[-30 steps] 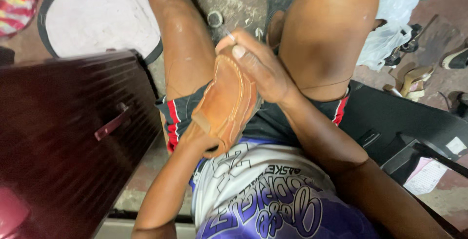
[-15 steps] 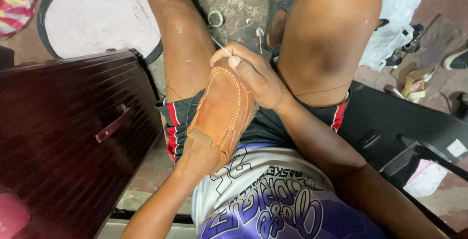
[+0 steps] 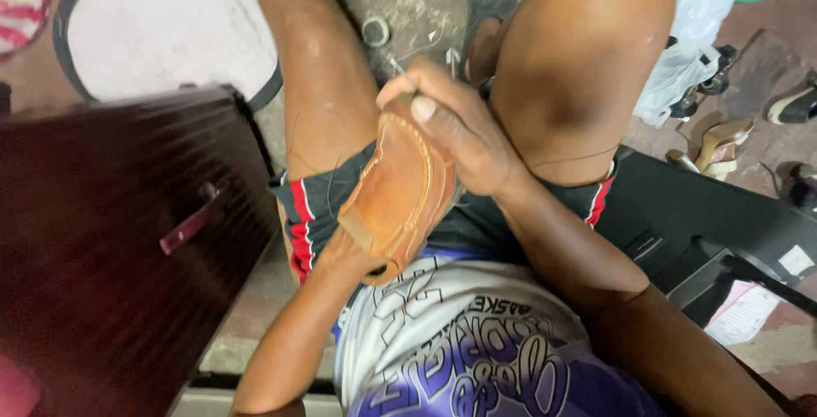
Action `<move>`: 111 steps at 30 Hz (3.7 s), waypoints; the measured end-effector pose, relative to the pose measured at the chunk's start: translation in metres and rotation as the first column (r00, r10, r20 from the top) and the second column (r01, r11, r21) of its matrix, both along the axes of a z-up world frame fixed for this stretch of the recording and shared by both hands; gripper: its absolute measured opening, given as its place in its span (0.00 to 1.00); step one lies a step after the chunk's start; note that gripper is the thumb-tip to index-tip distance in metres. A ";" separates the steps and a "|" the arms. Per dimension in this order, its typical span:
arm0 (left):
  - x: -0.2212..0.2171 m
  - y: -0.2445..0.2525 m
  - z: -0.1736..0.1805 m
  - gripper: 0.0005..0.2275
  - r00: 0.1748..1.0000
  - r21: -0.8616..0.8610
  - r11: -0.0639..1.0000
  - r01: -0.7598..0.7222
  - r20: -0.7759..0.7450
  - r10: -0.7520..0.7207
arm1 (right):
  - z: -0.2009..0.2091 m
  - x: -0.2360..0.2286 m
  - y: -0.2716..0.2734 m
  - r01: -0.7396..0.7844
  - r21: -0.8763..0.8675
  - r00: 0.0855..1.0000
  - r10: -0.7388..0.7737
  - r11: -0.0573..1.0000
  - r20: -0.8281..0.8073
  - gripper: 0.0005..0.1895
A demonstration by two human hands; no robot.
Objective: The person hand-sews a brown leather shoe using a needle and thread. They repeatedly push the needle through the sole and pull the thread to stitch the shoe while seated on the floor.
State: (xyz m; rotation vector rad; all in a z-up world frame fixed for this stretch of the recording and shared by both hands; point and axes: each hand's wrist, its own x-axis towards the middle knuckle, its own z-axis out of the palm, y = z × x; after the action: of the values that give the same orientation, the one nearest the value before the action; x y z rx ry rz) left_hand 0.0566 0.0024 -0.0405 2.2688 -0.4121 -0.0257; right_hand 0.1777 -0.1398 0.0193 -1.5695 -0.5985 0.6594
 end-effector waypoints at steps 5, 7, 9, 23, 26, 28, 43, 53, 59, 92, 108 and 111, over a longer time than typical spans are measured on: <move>-0.012 -0.011 -0.005 0.20 0.995 0.001 0.999 -0.051 -0.081 0.051 | 0.000 -0.012 -0.003 0.033 0.029 0.977 -0.026 0.999 -0.213 0.26; 0.007 -0.009 -0.013 0.20 0.999 0.001 0.999 -0.039 -0.036 0.039 | -0.002 0.004 -0.002 0.080 -0.040 0.992 -0.084 0.996 -0.091 0.25; 0.009 -0.013 -0.016 0.20 0.998 -0.007 0.998 -0.056 -0.022 0.056 | -0.005 0.004 -0.003 0.115 -0.131 0.993 -0.116 0.985 -0.006 0.23; -0.025 -0.013 -0.002 0.19 0.992 -0.001 0.992 -0.123 -0.027 0.123 | -0.024 -0.008 -0.010 0.111 -0.151 0.993 -0.115 0.982 -0.021 0.25; -0.022 -0.013 -0.004 0.19 0.993 -0.006 0.993 -0.114 -0.020 0.114 | -0.022 -0.009 -0.011 0.096 -0.137 0.995 -0.099 0.986 -0.015 0.24; -0.020 -0.013 -0.005 0.18 0.994 -0.007 0.994 -0.105 -0.017 0.105 | -0.020 -0.008 -0.011 0.086 -0.114 0.996 -0.089 0.990 -0.020 0.24; -0.005 -0.024 -0.024 0.17 0.987 0.008 0.992 -0.123 -0.104 0.123 | -0.006 -0.002 -0.006 0.031 -0.001 0.999 -0.031 1.000 -0.009 0.23; -0.005 -0.020 -0.023 0.16 0.991 -0.017 0.994 -0.111 -0.083 0.109 | -0.018 -0.004 -0.007 0.145 -0.040 0.983 -0.149 0.989 -0.108 0.24; -0.003 -0.023 -0.021 0.16 0.989 -0.042 0.991 -0.127 -0.081 0.123 | -0.020 -0.007 -0.011 0.094 -0.030 0.990 -0.097 0.995 -0.102 0.24; -0.002 -0.020 -0.018 0.13 0.992 -0.006 0.995 -0.095 -0.088 0.094 | -0.021 -0.011 -0.008 0.122 -0.054 0.986 -0.127 0.991 -0.105 0.20; -0.017 -0.004 -0.033 0.12 0.997 -0.079 0.997 0.002 -0.082 -0.008 | -0.019 -0.002 -0.006 0.077 0.018 0.993 -0.075 0.997 -0.093 0.23; -0.026 0.000 -0.035 0.12 0.994 -0.075 0.997 0.000 -0.108 -0.008 | -0.025 -0.007 -0.001 0.141 0.019 0.972 -0.135 0.990 -0.193 0.25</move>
State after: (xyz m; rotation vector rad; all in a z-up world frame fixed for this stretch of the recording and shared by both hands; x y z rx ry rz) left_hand 0.0305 0.0026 -0.0752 2.1816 -0.3546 -0.1322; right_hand 0.1705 -0.1403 -0.0055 -1.4821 -0.3520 0.6820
